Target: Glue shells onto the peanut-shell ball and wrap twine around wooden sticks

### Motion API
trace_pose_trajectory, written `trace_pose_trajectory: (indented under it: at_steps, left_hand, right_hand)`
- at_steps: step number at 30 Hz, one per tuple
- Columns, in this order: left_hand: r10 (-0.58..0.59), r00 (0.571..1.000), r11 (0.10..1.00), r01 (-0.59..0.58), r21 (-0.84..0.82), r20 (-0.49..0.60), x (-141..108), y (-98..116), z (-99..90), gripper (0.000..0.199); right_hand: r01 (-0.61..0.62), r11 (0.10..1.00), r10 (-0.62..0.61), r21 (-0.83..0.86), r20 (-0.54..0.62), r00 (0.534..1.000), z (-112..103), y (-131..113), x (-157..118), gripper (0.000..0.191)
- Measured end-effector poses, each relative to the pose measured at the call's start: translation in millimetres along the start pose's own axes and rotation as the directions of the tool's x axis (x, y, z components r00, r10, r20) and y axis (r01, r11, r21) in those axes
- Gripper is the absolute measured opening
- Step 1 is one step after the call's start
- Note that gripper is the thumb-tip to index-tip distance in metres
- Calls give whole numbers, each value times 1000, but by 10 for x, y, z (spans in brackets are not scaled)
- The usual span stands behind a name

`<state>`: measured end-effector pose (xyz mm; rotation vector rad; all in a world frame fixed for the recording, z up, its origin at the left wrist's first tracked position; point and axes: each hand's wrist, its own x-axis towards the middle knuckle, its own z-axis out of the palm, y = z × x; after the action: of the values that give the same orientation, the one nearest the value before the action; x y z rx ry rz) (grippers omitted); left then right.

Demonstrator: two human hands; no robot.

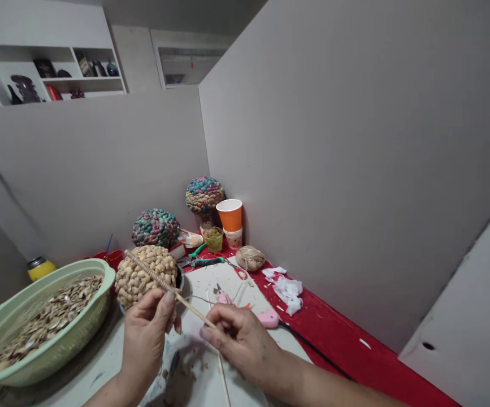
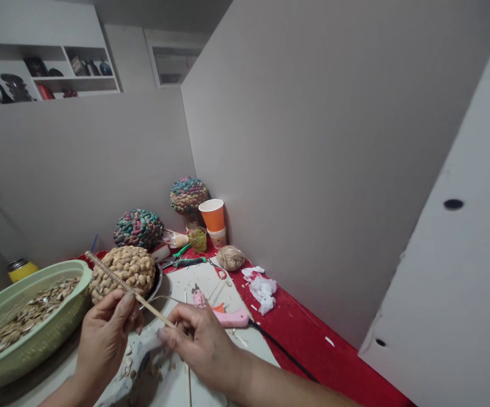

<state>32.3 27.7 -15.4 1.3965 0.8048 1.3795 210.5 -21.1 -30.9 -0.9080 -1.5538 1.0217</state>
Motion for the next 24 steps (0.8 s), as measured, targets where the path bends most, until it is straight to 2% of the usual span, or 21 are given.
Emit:
trace_pose_trajectory:
  at_steps: [2, 6, 10, 14, 16, 20, 22, 24]
  left_hand:
    - [-1, 1000, 1000, 1, -10, -4, -5, -2, 0, 26]
    - [-3, 1000, 1000, 2, -24, -9, -15, 8, 19, 21]
    - [-2, 1000, 999, 2, -42, 0, -13, 35, 40, 21]
    - [-3, 1000, 999, 3, -42, 7, -21, 55, 42, 21]
    - [-2, 1000, 999, 2, -34, 3, -26, 54, 39, 23]
    - [3, 1000, 1000, -3, -13, -17, -21, 34, 33, 25]
    - [4, 1000, 1000, -4, -9, -16, -15, 25, 32, 26]
    - [7, 1000, 1000, -7, -7, -15, -11, 24, 33, 26]
  right_hand:
    - [29, 999, -29, -45, -17, 999, 10, 1, -7, 41]
    - [-13, 1000, 13, 3, 63, 998, 13, -27, -12, 47]
    - [-122, 979, 92, 161, 186, 978, -8, -49, -1, 52]
    - [-248, 926, 144, 283, 342, 929, -21, -25, 2, 53]
    - [-223, 938, 140, 267, 296, 945, -11, -6, -3, 48]
    - [-64, 995, 60, 81, 51, 997, 21, 10, -13, 35]
    - [-19, 1000, 19, 1, 2, 1000, 28, 1, -13, 35]
    - [-7, 1000, 7, -13, 1, 1000, 27, -16, -11, 37]
